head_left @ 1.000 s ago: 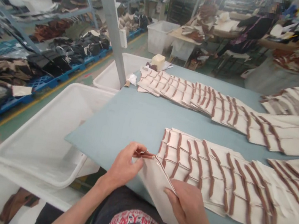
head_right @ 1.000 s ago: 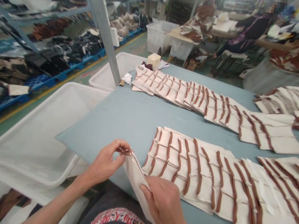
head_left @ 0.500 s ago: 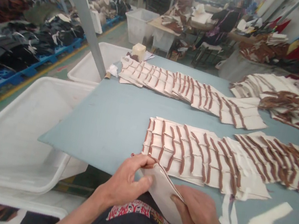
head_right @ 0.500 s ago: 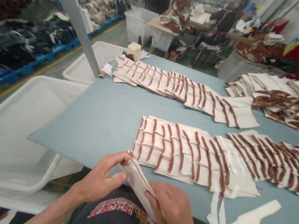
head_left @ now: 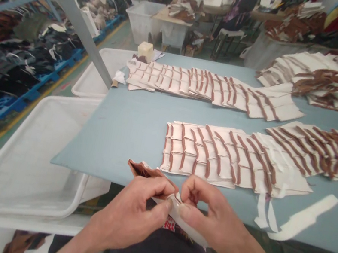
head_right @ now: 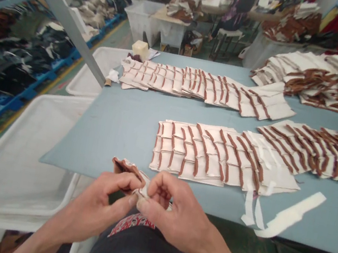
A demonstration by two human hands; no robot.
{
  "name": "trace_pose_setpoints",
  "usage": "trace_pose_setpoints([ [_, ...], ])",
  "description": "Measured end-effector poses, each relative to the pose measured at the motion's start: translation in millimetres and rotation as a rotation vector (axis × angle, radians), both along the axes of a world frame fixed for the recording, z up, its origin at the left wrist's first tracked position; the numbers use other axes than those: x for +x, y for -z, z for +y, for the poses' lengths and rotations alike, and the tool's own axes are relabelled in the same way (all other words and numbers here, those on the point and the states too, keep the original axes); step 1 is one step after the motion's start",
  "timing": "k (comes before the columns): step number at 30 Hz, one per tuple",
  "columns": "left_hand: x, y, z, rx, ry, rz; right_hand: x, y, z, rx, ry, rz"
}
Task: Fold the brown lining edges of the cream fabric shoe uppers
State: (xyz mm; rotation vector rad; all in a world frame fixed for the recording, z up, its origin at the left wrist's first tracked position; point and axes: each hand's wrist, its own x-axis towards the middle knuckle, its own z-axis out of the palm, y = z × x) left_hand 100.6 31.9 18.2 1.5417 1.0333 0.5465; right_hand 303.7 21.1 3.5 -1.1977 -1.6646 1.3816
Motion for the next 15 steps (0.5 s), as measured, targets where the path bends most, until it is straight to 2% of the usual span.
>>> trace_pose_setpoints([
  [5, -1.4, -11.0, -5.9, 0.06, -0.013, -0.003, -3.6, -4.7, 4.8, -0.187, -0.114, 0.099],
  [10, -3.1, -12.6, -11.5, 0.008, -0.02, -0.053, -4.5, -1.1, 2.7, -0.412, -0.226, 0.27],
  [15, -7.3, -8.8, -16.1, -0.026, -0.035, -0.096, -7.6, -0.5, -1.6, -0.442, -0.258, 0.309],
])
